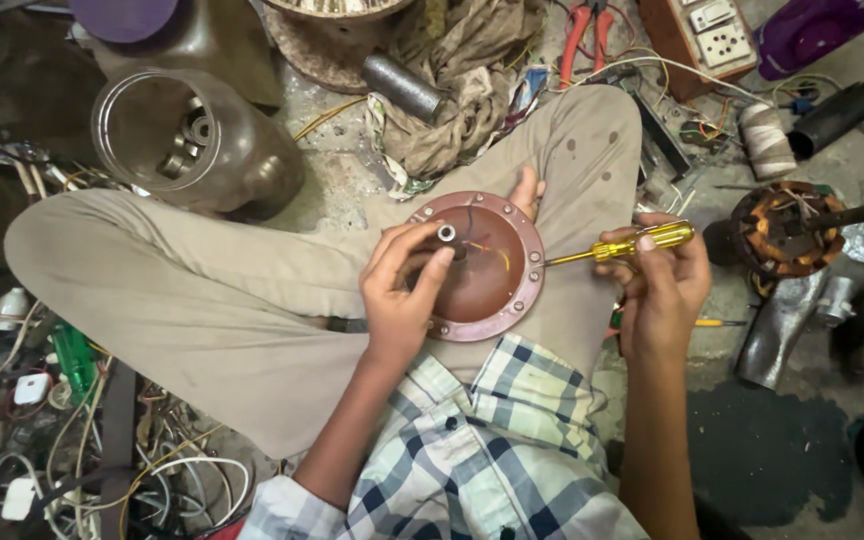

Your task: The person sits on the floor and works on electrical components, including a motor rotor and a brown circular housing. They use a screwdriver to tighten screws on a small white component attached to the housing and manipulate wires with their hands.

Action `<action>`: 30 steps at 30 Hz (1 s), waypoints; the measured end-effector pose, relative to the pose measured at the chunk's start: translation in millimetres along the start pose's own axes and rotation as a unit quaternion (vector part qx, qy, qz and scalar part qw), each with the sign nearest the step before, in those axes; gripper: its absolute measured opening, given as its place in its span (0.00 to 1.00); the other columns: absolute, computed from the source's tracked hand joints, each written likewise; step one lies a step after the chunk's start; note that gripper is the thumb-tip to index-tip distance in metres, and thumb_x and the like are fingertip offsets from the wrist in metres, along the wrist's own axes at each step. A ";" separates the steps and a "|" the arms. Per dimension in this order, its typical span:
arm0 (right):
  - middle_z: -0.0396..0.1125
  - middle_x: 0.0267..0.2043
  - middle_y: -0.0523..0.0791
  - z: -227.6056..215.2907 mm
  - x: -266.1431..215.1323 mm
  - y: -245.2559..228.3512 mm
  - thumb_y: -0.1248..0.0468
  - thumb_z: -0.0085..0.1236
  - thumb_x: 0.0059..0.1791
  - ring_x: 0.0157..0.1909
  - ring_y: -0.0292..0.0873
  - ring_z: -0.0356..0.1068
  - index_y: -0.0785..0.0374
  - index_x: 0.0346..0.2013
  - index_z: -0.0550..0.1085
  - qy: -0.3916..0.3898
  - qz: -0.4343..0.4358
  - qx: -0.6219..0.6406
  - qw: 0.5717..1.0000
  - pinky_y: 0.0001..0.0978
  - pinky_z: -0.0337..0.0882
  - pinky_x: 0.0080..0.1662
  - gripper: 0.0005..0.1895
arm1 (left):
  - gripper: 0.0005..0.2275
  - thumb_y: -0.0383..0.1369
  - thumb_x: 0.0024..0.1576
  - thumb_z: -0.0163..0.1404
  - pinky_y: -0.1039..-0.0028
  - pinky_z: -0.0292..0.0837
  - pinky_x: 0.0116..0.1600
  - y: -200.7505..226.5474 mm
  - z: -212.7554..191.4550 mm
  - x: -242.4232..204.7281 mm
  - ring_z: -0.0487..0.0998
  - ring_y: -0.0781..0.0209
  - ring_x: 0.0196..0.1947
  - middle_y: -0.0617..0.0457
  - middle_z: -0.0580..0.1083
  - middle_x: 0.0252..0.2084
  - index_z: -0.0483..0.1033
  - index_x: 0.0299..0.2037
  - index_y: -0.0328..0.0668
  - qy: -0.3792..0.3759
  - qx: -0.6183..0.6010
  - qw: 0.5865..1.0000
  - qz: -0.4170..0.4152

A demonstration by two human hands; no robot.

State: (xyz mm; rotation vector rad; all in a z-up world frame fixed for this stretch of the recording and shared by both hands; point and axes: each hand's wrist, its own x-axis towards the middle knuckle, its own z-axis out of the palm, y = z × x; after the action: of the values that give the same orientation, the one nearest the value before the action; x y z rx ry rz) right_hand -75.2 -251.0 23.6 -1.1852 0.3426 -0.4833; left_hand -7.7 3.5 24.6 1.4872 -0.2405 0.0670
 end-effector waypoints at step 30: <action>0.73 0.39 0.56 -129.7 -6.7 13.9 0.54 0.62 0.49 0.43 0.60 0.74 0.63 0.42 0.79 0.067 0.215 -0.702 0.675 0.52 0.71 0.44 0.16 | 0.10 0.25 0.55 0.60 0.81 0.70 0.36 43.0 -11.7 -47.2 0.74 0.71 0.32 0.55 0.76 0.33 0.75 0.44 0.34 0.016 0.090 0.967 -0.237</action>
State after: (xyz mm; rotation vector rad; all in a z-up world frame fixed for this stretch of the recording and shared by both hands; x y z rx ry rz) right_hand -142.9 -346.6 -34.0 -2.4710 1.2289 0.2615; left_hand -60.6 23.7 56.4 1.6886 0.1563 -0.2782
